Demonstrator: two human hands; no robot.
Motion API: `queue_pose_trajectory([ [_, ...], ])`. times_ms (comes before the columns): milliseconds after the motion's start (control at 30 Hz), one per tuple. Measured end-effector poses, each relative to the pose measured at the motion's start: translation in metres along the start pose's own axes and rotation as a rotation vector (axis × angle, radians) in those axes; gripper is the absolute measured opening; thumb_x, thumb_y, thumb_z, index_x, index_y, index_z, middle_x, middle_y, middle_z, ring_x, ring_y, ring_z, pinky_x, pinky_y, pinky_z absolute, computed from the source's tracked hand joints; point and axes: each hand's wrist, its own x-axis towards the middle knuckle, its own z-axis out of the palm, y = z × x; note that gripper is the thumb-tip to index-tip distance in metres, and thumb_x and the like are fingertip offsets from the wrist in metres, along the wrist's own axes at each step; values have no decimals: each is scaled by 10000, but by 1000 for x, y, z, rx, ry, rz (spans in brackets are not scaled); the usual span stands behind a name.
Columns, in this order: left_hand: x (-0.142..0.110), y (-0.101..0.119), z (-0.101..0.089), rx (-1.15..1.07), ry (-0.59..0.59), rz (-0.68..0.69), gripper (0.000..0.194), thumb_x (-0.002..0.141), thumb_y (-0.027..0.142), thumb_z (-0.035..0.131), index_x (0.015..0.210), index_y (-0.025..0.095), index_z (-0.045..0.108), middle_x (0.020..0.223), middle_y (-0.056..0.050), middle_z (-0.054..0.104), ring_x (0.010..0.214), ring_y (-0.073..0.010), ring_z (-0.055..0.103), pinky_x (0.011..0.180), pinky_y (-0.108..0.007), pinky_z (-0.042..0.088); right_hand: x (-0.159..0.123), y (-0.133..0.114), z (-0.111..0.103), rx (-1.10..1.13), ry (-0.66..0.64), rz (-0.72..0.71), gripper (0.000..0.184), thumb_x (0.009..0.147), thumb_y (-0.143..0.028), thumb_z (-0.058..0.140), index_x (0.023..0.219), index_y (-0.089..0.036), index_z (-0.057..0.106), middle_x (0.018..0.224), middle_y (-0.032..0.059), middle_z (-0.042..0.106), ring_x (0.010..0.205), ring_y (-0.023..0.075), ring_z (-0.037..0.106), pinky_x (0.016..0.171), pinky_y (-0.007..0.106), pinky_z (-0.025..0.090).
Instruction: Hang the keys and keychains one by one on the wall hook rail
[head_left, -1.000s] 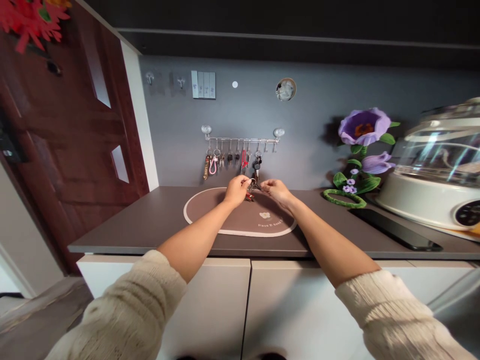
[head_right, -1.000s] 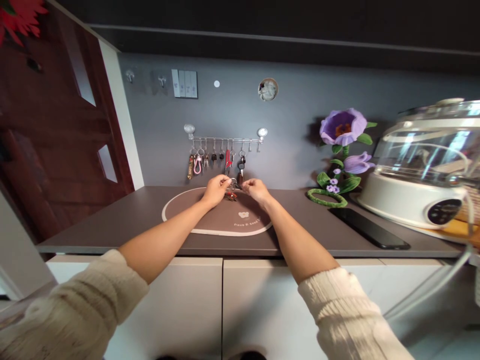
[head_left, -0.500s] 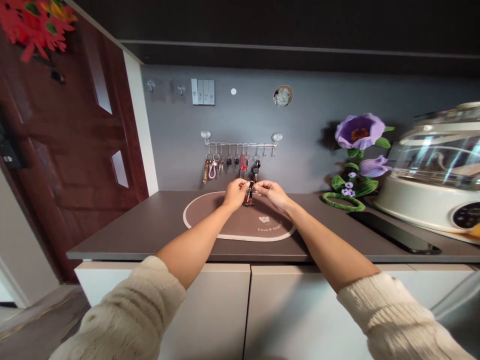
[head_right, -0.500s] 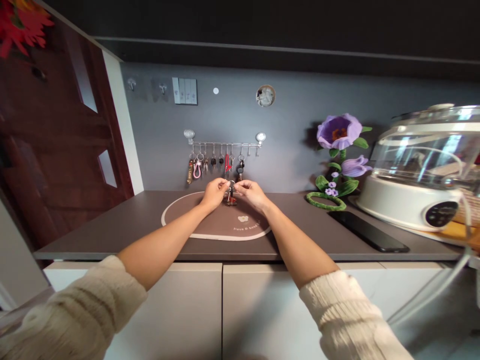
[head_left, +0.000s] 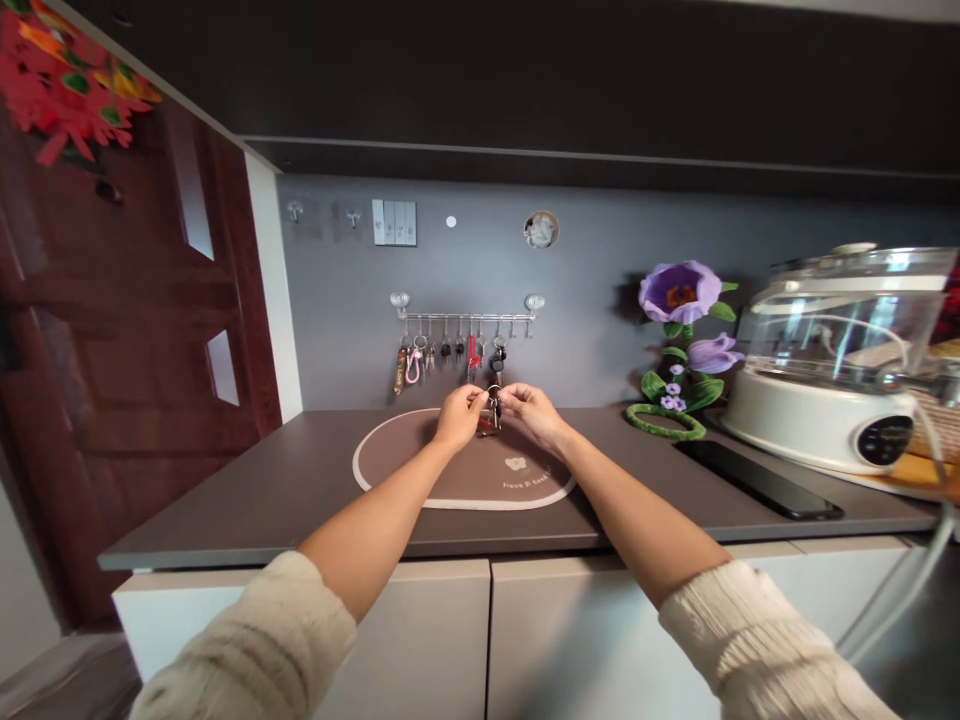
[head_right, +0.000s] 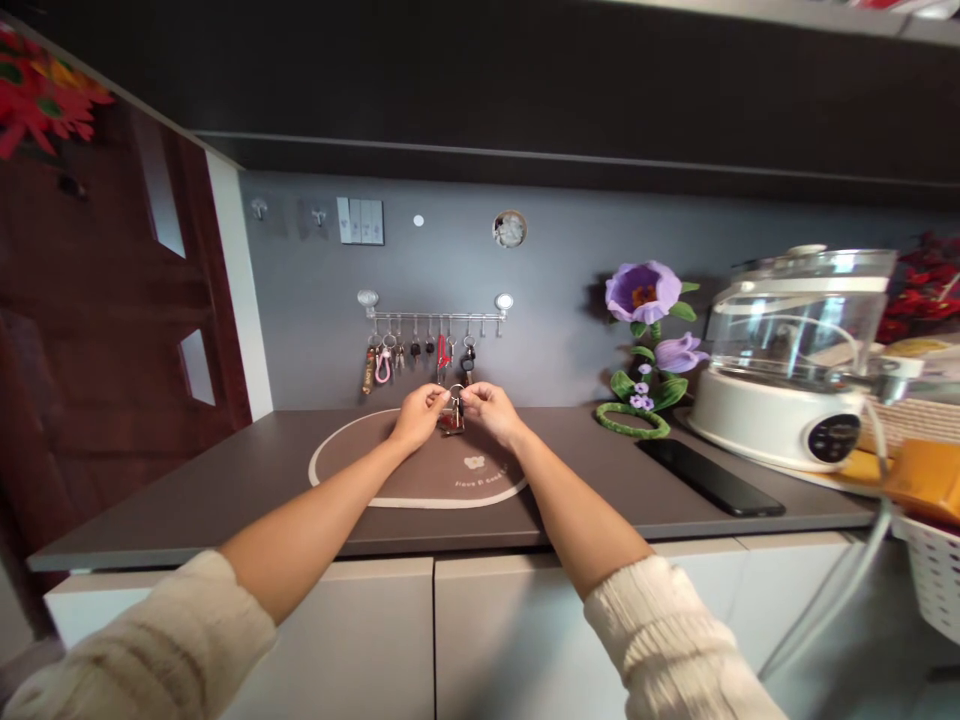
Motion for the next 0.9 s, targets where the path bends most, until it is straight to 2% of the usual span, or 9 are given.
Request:
queue_pose_trajectory([
  [233, -2, -12, 1, 256, -25, 84, 203, 821, 256, 431, 727, 166, 587, 763, -35, 621, 729, -137, 552, 704, -251, 404, -1, -14, -5, 70, 84, -33, 328, 596, -420, 701, 699, -171, 514, 671, -36, 539, 616, 75, 524, 681, 262, 465],
  [367, -3, -14, 1, 340, -34, 45, 215, 827, 251, 420, 721, 169, 588, 769, -44, 620, 751, -150, 547, 709, -260, 394, 12, -21, -12, 127, 125, 0, 244, 716, -375, 628, 719, -182, 480, 647, -13, 552, 642, 112, 592, 692, 297, 506],
  [500, -5, -12, 0, 408, -34, -6, 225, 832, 250, 414, 724, 169, 593, 776, -50, 621, 769, -157, 546, 707, -260, 384, 31, -38, -17, 142, 215, 24, 116, 831, -257, 505, 761, -172, 471, 646, 7, 566, 605, 111, 610, 630, 278, 531],
  [700, -5, -11, 0, 479, -13, -84, 234, 846, 245, 399, 754, 173, 602, 824, -54, 633, 820, -158, 554, 735, -254, 379, 58, -59, -20, 133, 306, 24, 136, 864, -155, 419, 743, -138, 479, 548, -11, 529, 480, 81, 564, 529, 240, 534],
  [900, -5, -12, -1, 518, 20, -142, 236, 852, 247, 392, 780, 175, 605, 862, -60, 637, 834, -164, 561, 730, -256, 380, 79, -61, -15, 100, 431, 79, 161, 874, -131, 374, 744, -133, 470, 498, -24, 498, 417, 63, 515, 485, 227, 525],
])
